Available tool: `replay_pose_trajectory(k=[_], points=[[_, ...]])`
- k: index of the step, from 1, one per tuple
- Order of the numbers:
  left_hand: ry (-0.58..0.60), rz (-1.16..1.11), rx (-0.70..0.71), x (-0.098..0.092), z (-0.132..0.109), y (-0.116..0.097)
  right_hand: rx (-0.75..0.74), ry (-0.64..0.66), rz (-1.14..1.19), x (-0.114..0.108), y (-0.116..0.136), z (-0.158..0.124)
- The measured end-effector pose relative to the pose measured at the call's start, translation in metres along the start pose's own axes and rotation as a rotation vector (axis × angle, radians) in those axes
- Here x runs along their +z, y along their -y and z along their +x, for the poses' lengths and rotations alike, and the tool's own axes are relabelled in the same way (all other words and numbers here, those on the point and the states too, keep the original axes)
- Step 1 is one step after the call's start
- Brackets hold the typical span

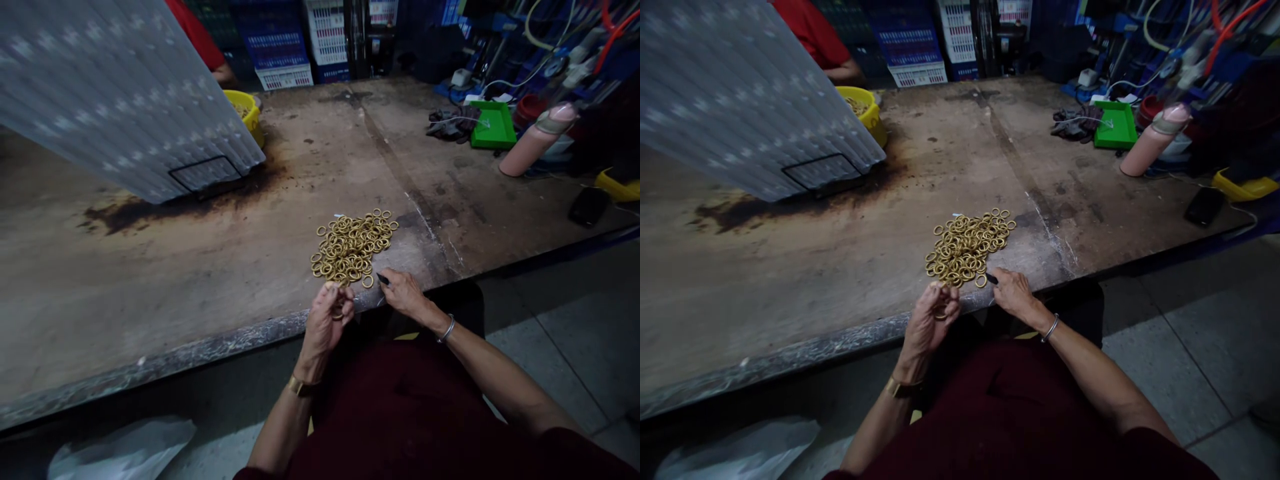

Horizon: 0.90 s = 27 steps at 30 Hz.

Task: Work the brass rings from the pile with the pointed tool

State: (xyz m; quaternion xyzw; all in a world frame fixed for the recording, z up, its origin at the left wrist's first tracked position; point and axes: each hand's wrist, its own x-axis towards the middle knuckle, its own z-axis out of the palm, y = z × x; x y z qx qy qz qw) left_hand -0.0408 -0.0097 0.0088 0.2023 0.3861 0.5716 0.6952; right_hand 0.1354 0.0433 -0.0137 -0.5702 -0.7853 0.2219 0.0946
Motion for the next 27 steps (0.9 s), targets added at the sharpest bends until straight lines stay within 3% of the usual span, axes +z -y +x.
replay_pose_trajectory(k=[6,15,27], points=[[-0.104,-0.056,0.050,-0.018,0.008,-0.003,-0.059,-0.052,0.027,0.009,0.005,0.000],[-0.058,-0.134,-0.076,-0.020,0.011,0.003,0.048,0.033,-0.089,0.006,0.025,0.007],[-0.046,-0.131,-0.092,-0.020,0.012,0.007,0.030,0.020,-0.075,0.009,0.019,0.011]])
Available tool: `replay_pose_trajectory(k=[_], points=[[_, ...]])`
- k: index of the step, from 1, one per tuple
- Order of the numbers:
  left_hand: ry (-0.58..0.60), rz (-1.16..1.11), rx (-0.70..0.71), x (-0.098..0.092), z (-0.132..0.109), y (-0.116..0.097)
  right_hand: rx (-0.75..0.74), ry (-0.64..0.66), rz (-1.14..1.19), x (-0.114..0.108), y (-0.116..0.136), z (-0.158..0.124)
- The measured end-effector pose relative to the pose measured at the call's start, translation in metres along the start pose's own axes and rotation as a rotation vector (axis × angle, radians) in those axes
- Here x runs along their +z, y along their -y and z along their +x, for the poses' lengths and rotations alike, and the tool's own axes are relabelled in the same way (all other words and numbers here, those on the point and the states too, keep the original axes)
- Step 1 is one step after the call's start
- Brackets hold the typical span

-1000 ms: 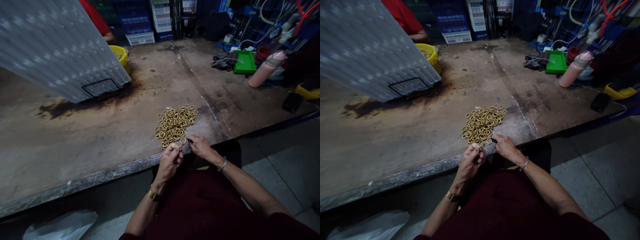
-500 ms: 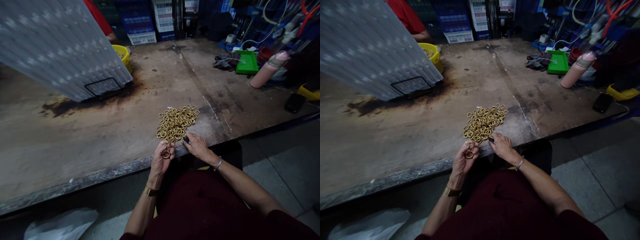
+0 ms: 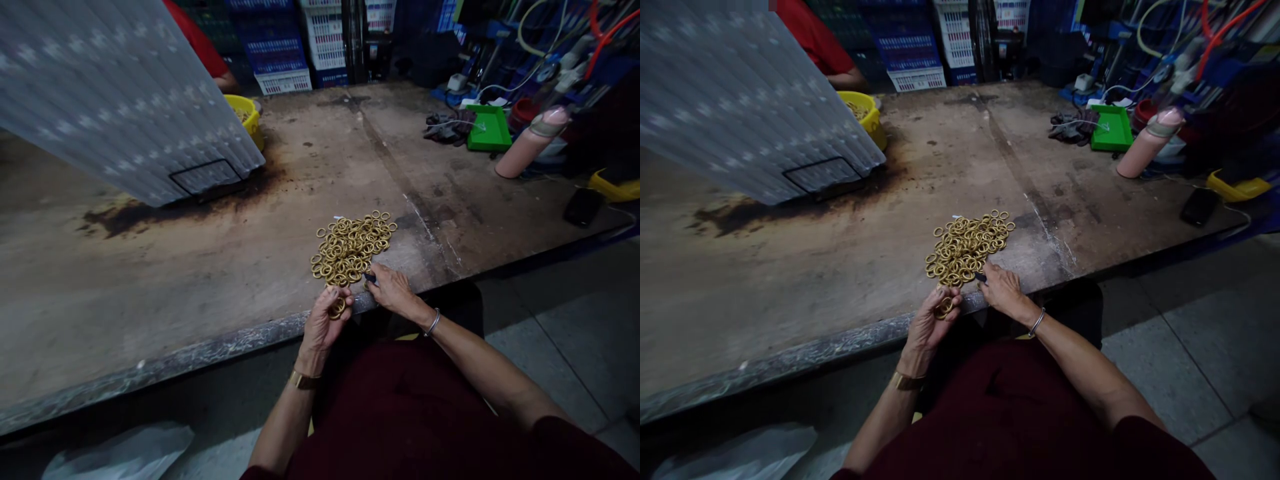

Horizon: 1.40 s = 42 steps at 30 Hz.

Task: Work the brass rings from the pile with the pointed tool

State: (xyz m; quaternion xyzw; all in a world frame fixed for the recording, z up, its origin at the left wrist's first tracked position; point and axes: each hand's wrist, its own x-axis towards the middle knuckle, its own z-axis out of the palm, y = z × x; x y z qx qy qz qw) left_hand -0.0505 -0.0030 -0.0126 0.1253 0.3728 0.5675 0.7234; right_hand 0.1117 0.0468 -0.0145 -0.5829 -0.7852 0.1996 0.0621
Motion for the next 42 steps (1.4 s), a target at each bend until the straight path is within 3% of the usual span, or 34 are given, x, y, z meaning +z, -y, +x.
replay_pose_trajectory(k=[4,7,11,14,19,26,31,42], points=[[0.014,0.067,0.010,0.004,-0.001,0.003,-0.035,-0.026,0.029,0.001,-0.004,-0.002],[-0.027,0.236,0.090,0.007,-0.002,0.008,-0.006,-0.055,0.156,-0.002,-0.006,-0.002],[-0.054,0.571,0.278,0.011,-0.002,0.016,0.082,-0.074,0.501,-0.003,-0.006,-0.001],[-0.010,0.699,0.397,0.015,-0.001,0.019,0.111,-0.056,0.794,0.000,-0.007,-0.003],[0.074,0.767,0.410,0.015,0.003,0.023,0.197,-0.003,1.108,0.000,-0.006,-0.009],[0.088,0.782,0.438,0.010,0.005,0.024,0.303,0.143,1.277,-0.006,0.001,-0.013],[0.135,0.809,0.426,0.009,0.005,0.023,0.338,0.173,1.329,-0.010,0.003,-0.014],[0.126,0.832,0.403,0.009,0.006,0.023,0.254,0.197,1.252,-0.002,0.001,-0.014]])
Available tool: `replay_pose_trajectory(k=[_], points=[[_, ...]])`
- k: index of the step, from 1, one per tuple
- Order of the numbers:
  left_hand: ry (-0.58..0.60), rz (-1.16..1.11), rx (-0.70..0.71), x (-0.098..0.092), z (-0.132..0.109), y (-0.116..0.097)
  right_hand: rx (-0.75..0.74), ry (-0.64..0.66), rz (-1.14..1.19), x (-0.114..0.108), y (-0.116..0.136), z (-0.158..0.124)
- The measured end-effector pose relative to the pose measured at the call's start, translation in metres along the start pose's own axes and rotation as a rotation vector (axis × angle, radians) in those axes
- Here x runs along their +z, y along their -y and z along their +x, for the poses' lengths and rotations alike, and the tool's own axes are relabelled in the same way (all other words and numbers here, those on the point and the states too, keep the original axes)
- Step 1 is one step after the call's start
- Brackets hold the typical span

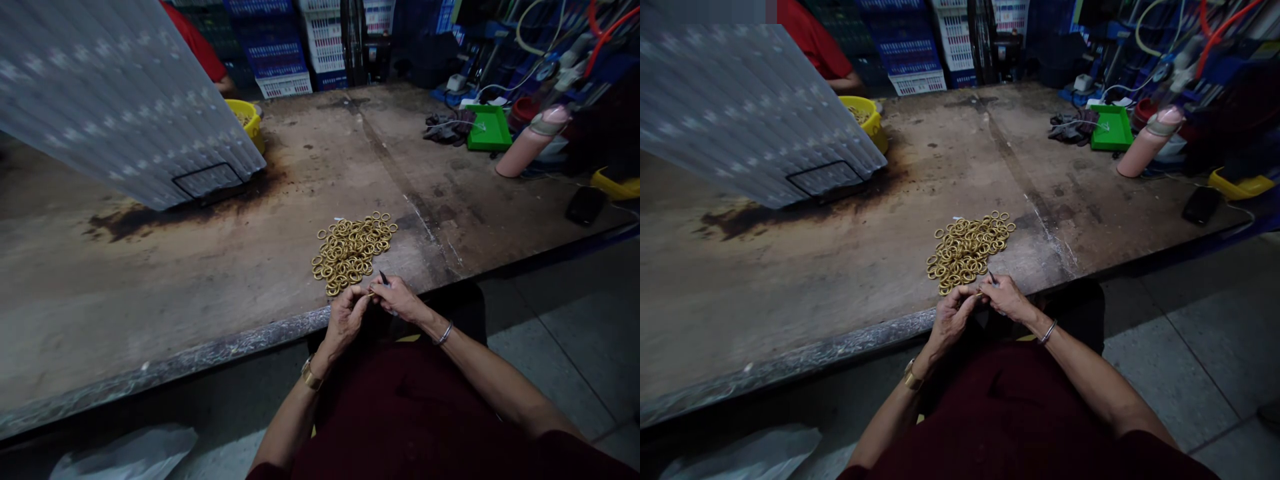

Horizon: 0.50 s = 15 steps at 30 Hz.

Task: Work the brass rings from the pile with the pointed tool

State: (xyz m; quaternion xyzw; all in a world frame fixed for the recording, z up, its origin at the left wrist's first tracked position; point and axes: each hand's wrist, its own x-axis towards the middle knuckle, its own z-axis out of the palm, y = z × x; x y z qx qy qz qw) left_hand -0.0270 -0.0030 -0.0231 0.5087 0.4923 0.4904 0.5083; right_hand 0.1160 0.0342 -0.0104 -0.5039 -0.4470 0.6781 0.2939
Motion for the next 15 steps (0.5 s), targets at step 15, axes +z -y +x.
replay_pose_trajectory(k=[15], points=[[-0.023,-0.059,-0.165,0.0018,0.0020,-0.0048,-0.077,0.017,-0.096,-0.0019,-0.0094,0.0038]])
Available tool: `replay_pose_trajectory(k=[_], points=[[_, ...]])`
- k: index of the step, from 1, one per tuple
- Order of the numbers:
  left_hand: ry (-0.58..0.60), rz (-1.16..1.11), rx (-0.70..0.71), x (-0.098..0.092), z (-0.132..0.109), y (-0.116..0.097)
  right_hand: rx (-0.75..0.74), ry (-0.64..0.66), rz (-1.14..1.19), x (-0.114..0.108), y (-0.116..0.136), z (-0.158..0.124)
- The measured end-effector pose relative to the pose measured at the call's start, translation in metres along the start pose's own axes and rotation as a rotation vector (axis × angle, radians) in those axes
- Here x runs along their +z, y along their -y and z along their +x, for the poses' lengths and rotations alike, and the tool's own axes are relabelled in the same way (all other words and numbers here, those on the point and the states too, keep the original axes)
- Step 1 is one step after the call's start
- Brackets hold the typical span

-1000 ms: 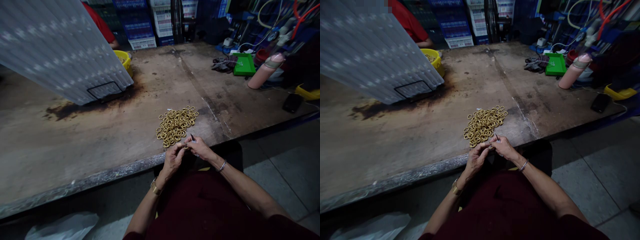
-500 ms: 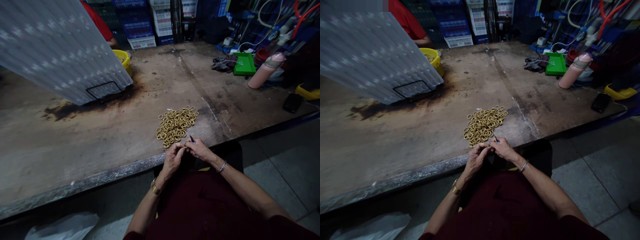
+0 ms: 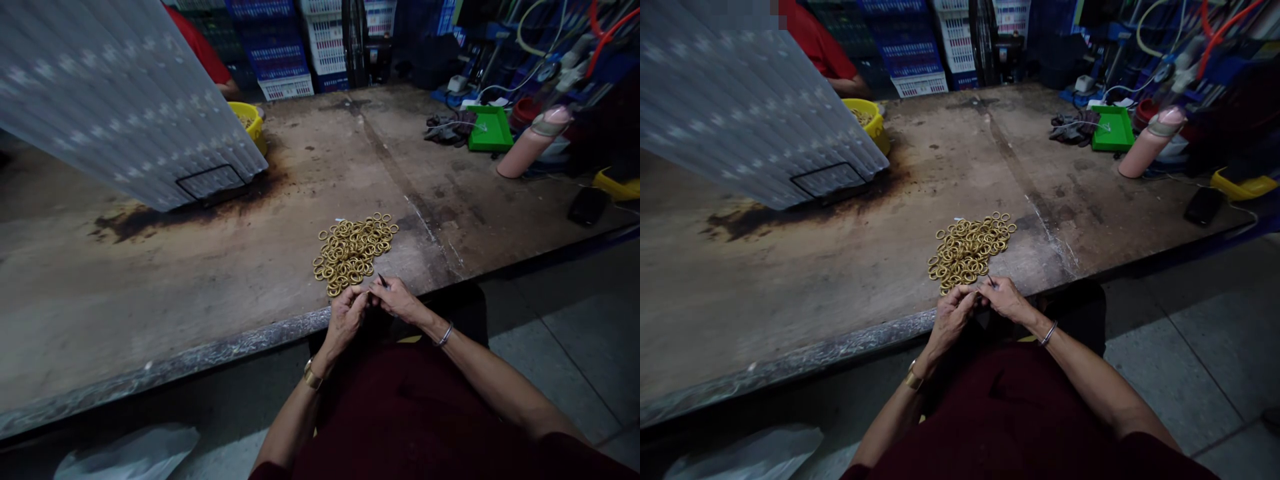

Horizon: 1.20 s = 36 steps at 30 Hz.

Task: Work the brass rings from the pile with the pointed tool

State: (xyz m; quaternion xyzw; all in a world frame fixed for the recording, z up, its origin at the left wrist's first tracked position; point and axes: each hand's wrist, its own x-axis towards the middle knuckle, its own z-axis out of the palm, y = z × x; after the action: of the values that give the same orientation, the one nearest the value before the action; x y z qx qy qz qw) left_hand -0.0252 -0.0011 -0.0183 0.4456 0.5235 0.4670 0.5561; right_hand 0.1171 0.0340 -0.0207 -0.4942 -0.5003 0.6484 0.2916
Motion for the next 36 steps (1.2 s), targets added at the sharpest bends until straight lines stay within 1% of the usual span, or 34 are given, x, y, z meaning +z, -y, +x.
replay_pose_trajectory(k=[4,9,12,18,24,28,30,32,34,36], points=[[0.069,-0.026,-0.063,-0.002,-0.001,-0.001,-0.004,-0.007,0.022,0.000,0.001,0.000],[0.147,-0.115,-0.146,-0.005,-0.001,0.003,0.013,-0.023,0.029,0.001,0.003,-0.001],[0.150,-0.110,-0.154,-0.006,0.000,0.002,0.001,-0.047,0.013,0.002,0.003,-0.001],[0.157,-0.068,-0.190,-0.005,0.001,-0.003,-0.104,-0.107,-0.107,0.003,0.003,-0.001],[0.139,-0.180,-0.208,-0.006,0.000,-0.001,-0.136,-0.127,-0.109,0.002,0.004,0.002],[0.105,-0.273,-0.224,-0.006,0.000,-0.002,-0.144,-0.193,-0.155,0.000,0.003,0.006],[0.088,-0.303,-0.234,-0.006,0.001,-0.003,-0.170,-0.229,-0.229,0.000,0.001,0.006],[0.078,-0.306,-0.237,-0.006,0.001,-0.003,-0.224,-0.225,-0.378,0.000,0.001,0.003],[0.073,-0.296,-0.219,-0.005,0.001,-0.001,-0.272,-0.170,-0.587,0.002,0.002,-0.001],[0.064,-0.280,-0.188,-0.005,0.000,0.001,-0.274,-0.097,-0.787,0.004,0.005,-0.006]])
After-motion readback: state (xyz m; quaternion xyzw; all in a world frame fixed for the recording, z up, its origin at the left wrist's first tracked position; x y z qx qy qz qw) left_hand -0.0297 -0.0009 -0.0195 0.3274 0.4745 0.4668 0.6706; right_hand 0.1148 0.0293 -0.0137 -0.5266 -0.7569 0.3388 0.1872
